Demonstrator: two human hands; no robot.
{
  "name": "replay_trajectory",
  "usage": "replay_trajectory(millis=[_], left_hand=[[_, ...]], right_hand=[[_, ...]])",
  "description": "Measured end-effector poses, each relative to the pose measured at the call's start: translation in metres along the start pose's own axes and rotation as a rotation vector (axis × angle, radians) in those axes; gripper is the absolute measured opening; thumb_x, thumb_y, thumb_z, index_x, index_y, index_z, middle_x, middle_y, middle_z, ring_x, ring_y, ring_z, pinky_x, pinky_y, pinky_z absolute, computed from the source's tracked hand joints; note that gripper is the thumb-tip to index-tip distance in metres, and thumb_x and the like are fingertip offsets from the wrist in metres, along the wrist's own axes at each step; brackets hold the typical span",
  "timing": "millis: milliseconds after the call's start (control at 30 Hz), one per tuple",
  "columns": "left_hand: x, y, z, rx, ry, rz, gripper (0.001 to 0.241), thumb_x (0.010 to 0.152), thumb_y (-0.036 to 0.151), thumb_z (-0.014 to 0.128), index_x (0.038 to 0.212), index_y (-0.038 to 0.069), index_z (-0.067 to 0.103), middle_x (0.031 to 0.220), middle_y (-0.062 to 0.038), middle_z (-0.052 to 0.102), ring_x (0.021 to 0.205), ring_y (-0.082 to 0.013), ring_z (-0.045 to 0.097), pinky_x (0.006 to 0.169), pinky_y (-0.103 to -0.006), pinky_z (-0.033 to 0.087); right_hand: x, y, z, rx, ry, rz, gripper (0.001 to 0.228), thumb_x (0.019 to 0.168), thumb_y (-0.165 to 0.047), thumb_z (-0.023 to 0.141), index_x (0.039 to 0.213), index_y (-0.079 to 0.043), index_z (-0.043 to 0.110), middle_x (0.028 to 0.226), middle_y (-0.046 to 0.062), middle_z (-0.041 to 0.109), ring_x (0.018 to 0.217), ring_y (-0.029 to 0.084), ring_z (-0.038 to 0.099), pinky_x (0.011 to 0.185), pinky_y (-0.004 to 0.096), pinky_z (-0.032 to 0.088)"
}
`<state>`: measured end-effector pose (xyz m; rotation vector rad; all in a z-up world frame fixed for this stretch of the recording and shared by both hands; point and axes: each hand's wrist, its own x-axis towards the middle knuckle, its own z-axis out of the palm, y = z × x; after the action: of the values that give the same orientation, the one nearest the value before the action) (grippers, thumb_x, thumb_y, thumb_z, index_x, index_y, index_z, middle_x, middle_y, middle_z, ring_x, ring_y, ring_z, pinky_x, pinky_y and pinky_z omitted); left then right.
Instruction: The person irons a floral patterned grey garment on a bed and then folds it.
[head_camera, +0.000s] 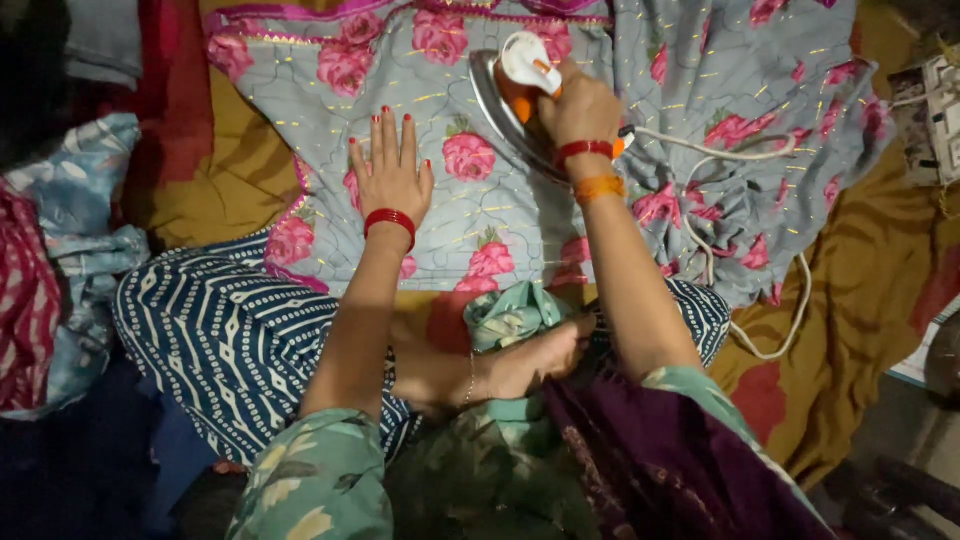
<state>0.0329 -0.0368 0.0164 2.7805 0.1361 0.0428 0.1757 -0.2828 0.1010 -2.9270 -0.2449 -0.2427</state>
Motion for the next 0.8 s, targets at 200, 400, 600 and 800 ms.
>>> replay_trajectory(millis=[200,400,600,800], left_hand=[[-0.004,0.003,-0.003,-0.008,0.011,-0.013,0.071,0.101,0.035,0.052,0.164,0.011,0.032,0.172,-0.014,0.017,0.159,-0.0278,0.015,0.126,-0.0588,0.008],[-0.006,0.001,0.000,-0.011,0.009,-0.012,0.070,0.101,0.036,0.052,0.164,0.011,0.033,0.172,-0.016,0.018,0.159,-0.0292,0.014,0.126,-0.0597,0.009],[-0.011,-0.004,0.011,-0.016,-0.004,0.148,0.066,0.101,0.048,0.054,0.156,0.013,0.044,0.168,-0.016,0.025,0.157,-0.0323,0.016,0.123,-0.0647,0.010],[-0.024,0.008,0.014,-0.014,-0.079,0.334,0.058,0.093,0.053,0.063,0.133,0.011,0.059,0.163,-0.013,0.034,0.153,-0.0313,0.023,0.120,-0.0654,0.014]], right_hand=[[-0.037,-0.019,-0.015,0.014,-0.062,-0.114,0.025,0.083,-0.029,0.079,0.093,-0.011,0.066,0.081,0.017,0.073,0.073,0.040,0.070,0.061,0.052,0.053],[-0.016,-0.016,0.006,0.009,0.008,-0.129,0.020,0.085,-0.028,0.077,0.091,-0.013,0.065,0.082,0.014,0.074,0.072,0.038,0.071,0.061,0.050,0.054],[0.042,-0.020,0.025,-0.088,0.009,-0.088,0.024,0.081,-0.027,0.079,0.096,-0.012,0.067,0.079,0.016,0.073,0.070,0.041,0.070,0.059,0.053,0.054],[0.045,-0.021,0.020,-0.034,0.035,-0.025,0.030,0.075,-0.027,0.082,0.098,-0.012,0.069,0.082,0.019,0.074,0.075,0.043,0.071,0.063,0.054,0.055]])
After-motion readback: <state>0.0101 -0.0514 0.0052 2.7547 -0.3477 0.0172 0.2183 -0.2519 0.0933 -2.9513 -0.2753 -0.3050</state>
